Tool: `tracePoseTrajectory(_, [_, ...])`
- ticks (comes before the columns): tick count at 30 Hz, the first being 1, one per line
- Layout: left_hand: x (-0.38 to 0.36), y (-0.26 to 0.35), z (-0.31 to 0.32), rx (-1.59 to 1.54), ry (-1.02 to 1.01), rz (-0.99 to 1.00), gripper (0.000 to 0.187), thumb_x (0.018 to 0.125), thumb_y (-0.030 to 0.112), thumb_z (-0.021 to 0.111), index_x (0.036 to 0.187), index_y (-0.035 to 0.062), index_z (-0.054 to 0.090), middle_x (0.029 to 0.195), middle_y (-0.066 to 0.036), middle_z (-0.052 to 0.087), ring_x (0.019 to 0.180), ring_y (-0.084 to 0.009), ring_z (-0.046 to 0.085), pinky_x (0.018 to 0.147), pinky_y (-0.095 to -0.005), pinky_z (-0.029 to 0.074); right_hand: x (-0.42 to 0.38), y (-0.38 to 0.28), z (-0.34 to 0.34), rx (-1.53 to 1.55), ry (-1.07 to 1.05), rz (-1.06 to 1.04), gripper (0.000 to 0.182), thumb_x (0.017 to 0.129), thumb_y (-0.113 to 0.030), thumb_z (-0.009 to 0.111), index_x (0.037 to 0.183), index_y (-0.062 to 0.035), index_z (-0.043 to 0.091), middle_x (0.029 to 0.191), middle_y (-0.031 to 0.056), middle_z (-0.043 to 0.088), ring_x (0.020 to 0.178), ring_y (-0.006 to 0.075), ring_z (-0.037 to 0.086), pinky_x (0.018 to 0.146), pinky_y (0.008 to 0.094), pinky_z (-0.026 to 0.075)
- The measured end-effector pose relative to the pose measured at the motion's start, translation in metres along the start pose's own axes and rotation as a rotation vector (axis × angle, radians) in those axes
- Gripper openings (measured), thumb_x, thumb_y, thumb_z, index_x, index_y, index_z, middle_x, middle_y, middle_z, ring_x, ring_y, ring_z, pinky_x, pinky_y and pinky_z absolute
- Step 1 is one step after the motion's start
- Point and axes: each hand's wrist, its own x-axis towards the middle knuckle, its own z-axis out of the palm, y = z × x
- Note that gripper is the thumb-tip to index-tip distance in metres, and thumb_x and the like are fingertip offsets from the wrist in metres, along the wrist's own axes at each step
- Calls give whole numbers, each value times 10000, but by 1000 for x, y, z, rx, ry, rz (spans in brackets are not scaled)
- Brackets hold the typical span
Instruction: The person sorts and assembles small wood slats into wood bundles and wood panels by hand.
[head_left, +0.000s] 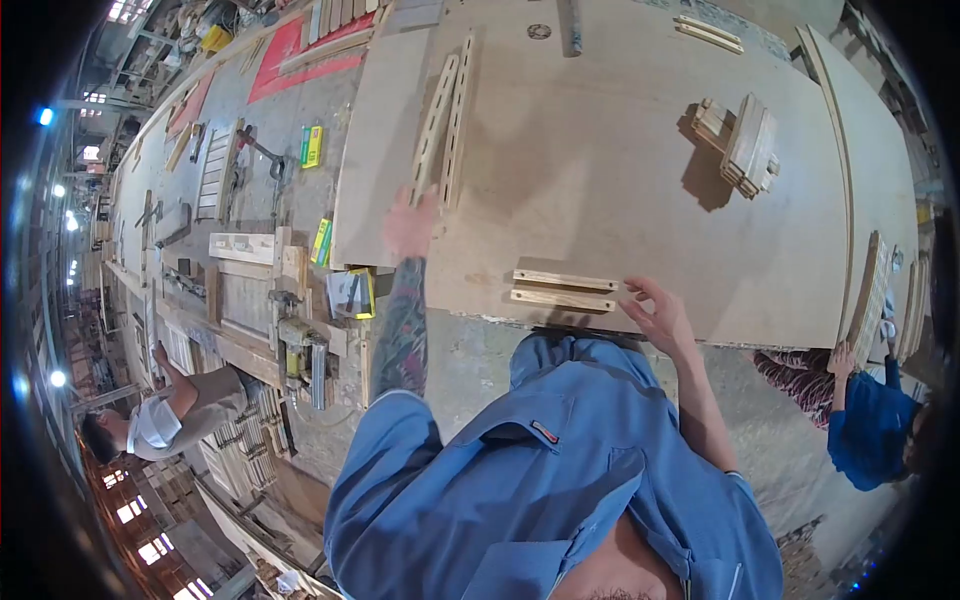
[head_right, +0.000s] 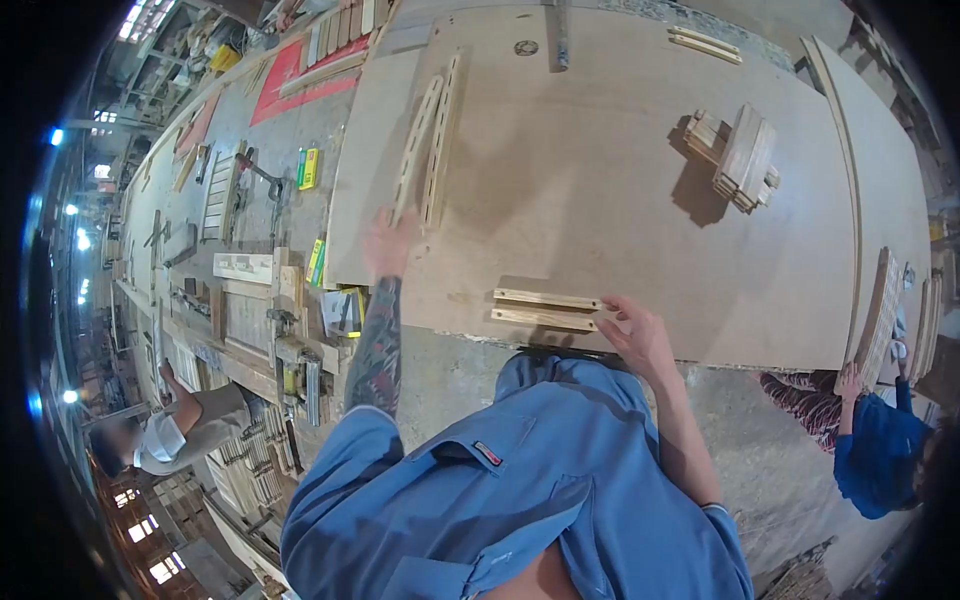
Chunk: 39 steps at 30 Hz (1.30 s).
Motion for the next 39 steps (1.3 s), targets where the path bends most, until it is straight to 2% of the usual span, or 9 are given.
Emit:
tracePoseTrajectory(4, [-35, -35, -47, -36, -169, 104, 321, 882, 361, 685, 1121, 146, 693, 971, -162, 722, 896, -363, 693, 769, -474, 547, 10, 14, 2, -100, 259, -28, 603, 802, -177, 786, 1353, -94, 554, 1314, 158, 615, 1140, 333, 614, 944, 431, 499])
tracePoseTrajectory(6, [-67, -40, -47, -310, -99, 461, 270, 854, 284, 708, 1095, 164, 706, 1058, -97, 713, 957, -306, 681, 791, -420, 551, 23, -17, -6, -323, 432, -244, 746, 761, -152, 804, 1432, -125, 479, 1411, 161, 537, 1262, 345, 524, 1029, 449, 446])
tracePoseTrajectory(10, [-89, -23, -29, -183, -436, 807, 296, 827, 301, 730, 1087, 162, 717, 1030, -45, 678, 980, -265, 638, 803, -381, 535, 38, -9, -10, -589, 324, -271, 845, 711, -166, 818, 1466, -144, 439, 1465, 168, 481, 1334, 352, 450, 1068, 447, 418])
tracePoseTrajectory(15, [-97, -25, 25, -211, -591, 974, 313, 824, 326, 721, 1098, 175, 717, 955, -36, 630, 939, -244, 614, 774, -394, 512, 27, 67, 3, -510, -252, 57, 533, 739, -174, 747, 1258, -129, 634, 1128, 111, 689, 1077, 307, 625, 957, 456, 475])
tracePoseTrajectory(18, [-95, -19, 28, -143, -519, 1042, 362, 812, 304, 732, 1150, 179, 707, 928, -31, 616, 921, -242, 602, 787, -408, 493, 11, 79, 22, -552, 18, -205, 336, 784, -162, 690, 1119, -141, 687, 972, 48, 708, 950, 255, 656, 873, 426, 491])
tracePoseTrajectory(23, [-108, 5, 26, -96, -575, 1037, 501, 780, 302, 783, 1245, 149, 673, 1039, -84, 609, 978, -295, 589, 875, -420, 476, 8, 76, 16, -418, 149, -235, 476, 747, -193, 760, 1205, -145, 640, 1156, 77, 675, 1024, 290, 635, 926, 414, 478])
tracePoseTrajectory(30, [-103, 272, 131, -612, -640, 704, 500, 892, 364, 726, 1252, 42, 595, 1202, -154, 632, 1076, -271, 613, 927, -386, 485, 117, 150, -162, 208, 974, 332, 578, 890, -388, 721, 1294, -8, 557, 1196, 194, 659, 1068, 313, 641, 928, 397, 478])
tracePoseTrajectory(34, [-116, 430, 219, -741, -950, 324, 475, 891, 433, 710, 1081, 14, 592, 1078, -151, 671, 939, -257, 661, 859, -394, 519, 167, 189, -197, 360, 910, 554, 595, 907, -437, 700, 1277, 6, 556, 1160, 197, 666, 1016, 274, 650, 880, 391, 498])
tracePoseTrajectory(39, [-140, 444, 240, -995, -859, 116, 411, 915, 311, 713, 1114, -3, 539, 1022, -109, 660, 864, -178, 649, 788, -333, 528, 177, 183, -171, 818, 797, 215, 430, 927, -310, 719, 1186, -12, 549, 1034, 111, 667, 933, 160, 646, 761, 313, 539])
